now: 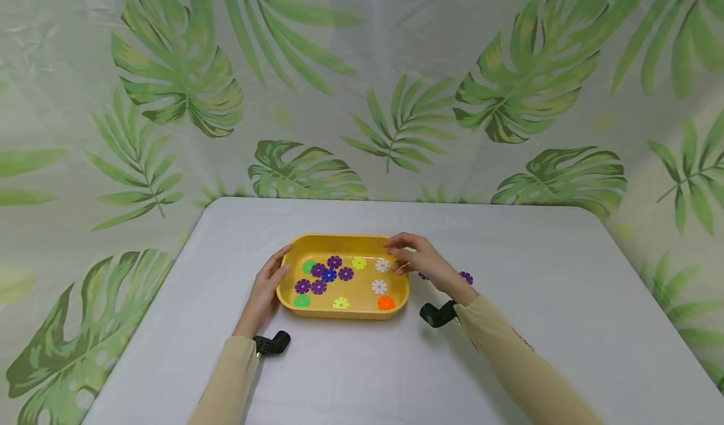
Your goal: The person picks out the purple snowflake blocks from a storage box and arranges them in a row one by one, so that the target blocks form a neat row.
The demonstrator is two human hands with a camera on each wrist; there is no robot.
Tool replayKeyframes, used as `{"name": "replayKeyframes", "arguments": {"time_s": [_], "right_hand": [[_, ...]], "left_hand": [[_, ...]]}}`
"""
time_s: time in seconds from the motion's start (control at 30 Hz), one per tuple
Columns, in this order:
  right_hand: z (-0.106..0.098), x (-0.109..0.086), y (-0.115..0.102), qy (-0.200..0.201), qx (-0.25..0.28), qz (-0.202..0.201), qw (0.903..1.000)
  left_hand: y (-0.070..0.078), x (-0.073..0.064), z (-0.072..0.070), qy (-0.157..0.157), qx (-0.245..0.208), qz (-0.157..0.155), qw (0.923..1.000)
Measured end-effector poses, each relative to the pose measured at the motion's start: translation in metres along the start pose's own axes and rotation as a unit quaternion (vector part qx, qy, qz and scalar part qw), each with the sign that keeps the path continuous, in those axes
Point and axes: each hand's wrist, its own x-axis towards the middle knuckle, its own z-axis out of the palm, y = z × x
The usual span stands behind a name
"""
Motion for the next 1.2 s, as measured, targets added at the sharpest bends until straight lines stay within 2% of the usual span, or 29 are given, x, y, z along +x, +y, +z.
{"name": "replayKeyframes", "arguments": {"time_s": [0.2, 0.4, 0.57, 0.87, 1.2], "right_hand": [[0.036, 0.022, -0.01, -0.046, 0.0, -0.001, 0.9989], [0.056, 0.038, -0.013, -0.073, 0.004, 0.02, 0.9972], [0.063, 0.05, -0.011, -0.089, -0.006, 0.04, 0.9953], [0.073, 0.065, -0.007, -0.11, -0.027, 0.103, 0.9882], [0.078, 0.075, 0.001, -0.11, -0.088, 0.127, 0.9817]], "left_hand": [[-0.001, 0.001, 0.001, 0.003, -0.003, -0.001, 1.0], [-0.001, 0.001, 0.0, 0.002, -0.004, -0.004, 1.0], [-0.002, 0.001, -0.001, 0.001, -0.006, -0.004, 1.0], [-0.001, 0.0, 0.0, 0.005, -0.005, -0.002, 1.0], [0.0, 0.0, 0.001, 0.004, -0.007, -0.003, 1.0]]}}
